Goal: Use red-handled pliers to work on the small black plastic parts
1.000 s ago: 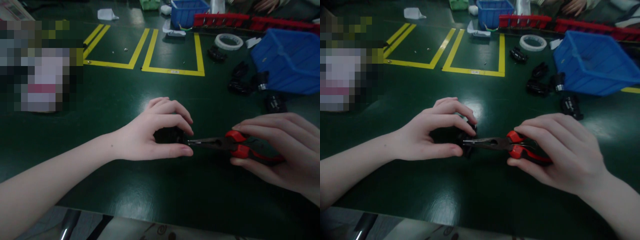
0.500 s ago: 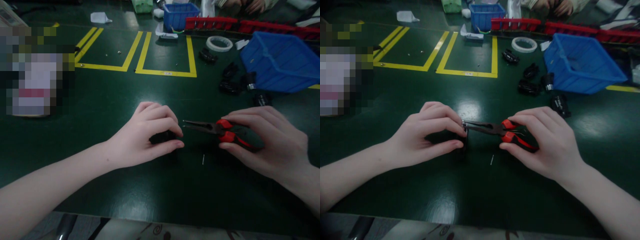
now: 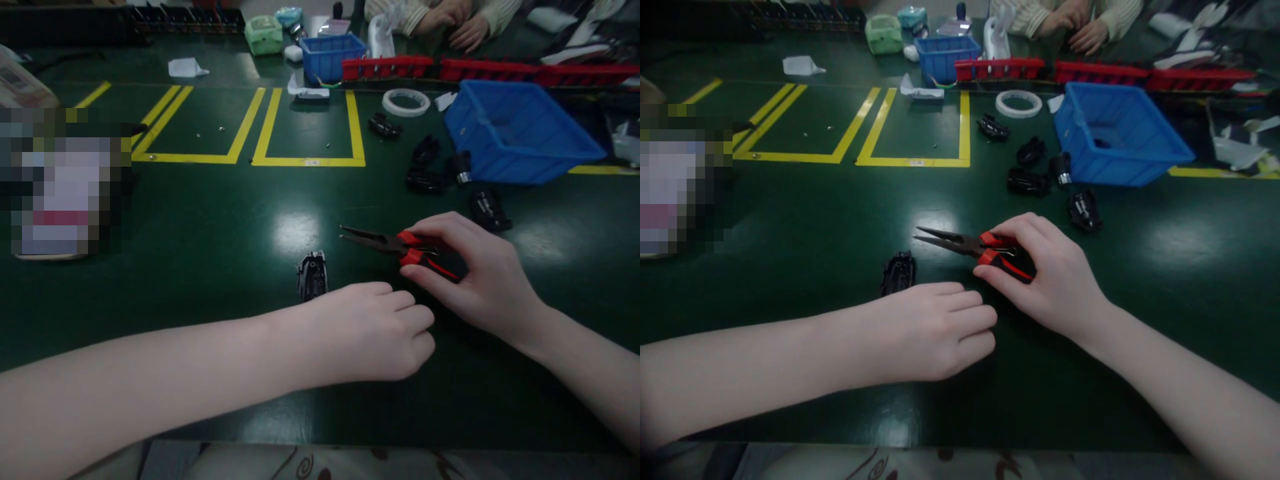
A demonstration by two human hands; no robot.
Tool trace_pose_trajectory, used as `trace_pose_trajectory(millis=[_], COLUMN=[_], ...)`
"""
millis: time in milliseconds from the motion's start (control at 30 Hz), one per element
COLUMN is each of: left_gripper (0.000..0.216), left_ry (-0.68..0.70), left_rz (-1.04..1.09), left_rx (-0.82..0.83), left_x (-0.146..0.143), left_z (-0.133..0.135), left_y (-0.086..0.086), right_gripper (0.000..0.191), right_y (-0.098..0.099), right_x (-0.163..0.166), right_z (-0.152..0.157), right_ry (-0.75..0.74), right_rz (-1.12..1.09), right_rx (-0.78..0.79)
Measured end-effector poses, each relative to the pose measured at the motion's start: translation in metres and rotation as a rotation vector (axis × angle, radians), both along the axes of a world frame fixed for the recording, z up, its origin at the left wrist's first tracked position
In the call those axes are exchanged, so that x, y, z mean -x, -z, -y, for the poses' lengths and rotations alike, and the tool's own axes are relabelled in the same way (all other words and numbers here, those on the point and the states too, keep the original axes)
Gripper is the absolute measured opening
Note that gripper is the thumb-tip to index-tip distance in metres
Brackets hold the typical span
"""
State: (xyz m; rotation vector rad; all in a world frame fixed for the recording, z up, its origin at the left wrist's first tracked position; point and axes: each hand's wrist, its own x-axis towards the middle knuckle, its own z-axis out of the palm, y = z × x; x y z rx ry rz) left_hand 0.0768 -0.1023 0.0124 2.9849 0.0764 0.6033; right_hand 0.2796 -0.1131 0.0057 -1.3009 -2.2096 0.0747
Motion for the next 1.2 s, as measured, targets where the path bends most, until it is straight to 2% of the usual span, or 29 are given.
trace_pose_trajectory(millis=[167,233,267,333,400,433,500,633,867,1200], left_gripper=[0.028,0.029,0.029,0.022,0.013,0.009,0.014,0.024,0.021,0.026], left_ry=[-0.030,-0.023,-0.037,-0.116,-0.226,-0.232,-0.264,-0.269,-0.299,-0.233], left_rz=[-0.009,0.013,0.039,0.074,0.155,0.214,0.348,0.406,0.437,0.426], left_rx=[-0.104,-0.069,-0.001,0.240,0.574,0.733,0.859,0.867,0.813,0.788], left_x=[0.000,0.007,0.012,0.027,0.044,0.051,0.063,0.071,0.070,0.074], left_z=[0.006,0.006,0.006,0.004,0.002,0.002,0.003,0.004,0.001,-0.003], left_y=[0.003,0.000,-0.004,-0.013,-0.022,-0.026,-0.031,-0.030,-0.024,-0.020], right_gripper=[0.028,0.031,0.034,0.042,0.053,0.059,0.066,0.061,0.050,0.041], right_y=[-0.003,-0.004,-0.004,-0.006,-0.008,-0.008,-0.010,-0.010,-0.012,-0.013], right_x=[0.001,0.000,-0.001,-0.004,-0.008,-0.010,-0.012,-0.008,-0.002,0.003], right_z=[0.004,0.006,0.008,0.011,0.014,0.016,0.018,0.021,0.019,0.016], right_ry=[-0.039,-0.051,-0.066,-0.109,-0.174,-0.209,-0.254,-0.241,-0.222,-0.246], right_rz=[-0.061,-0.091,-0.106,-0.141,-0.142,-0.121,-0.050,-0.001,0.017,-0.012], right_rx=[-0.072,-0.110,-0.136,-0.185,-0.213,-0.217,-0.202,-0.211,-0.210,-0.164])
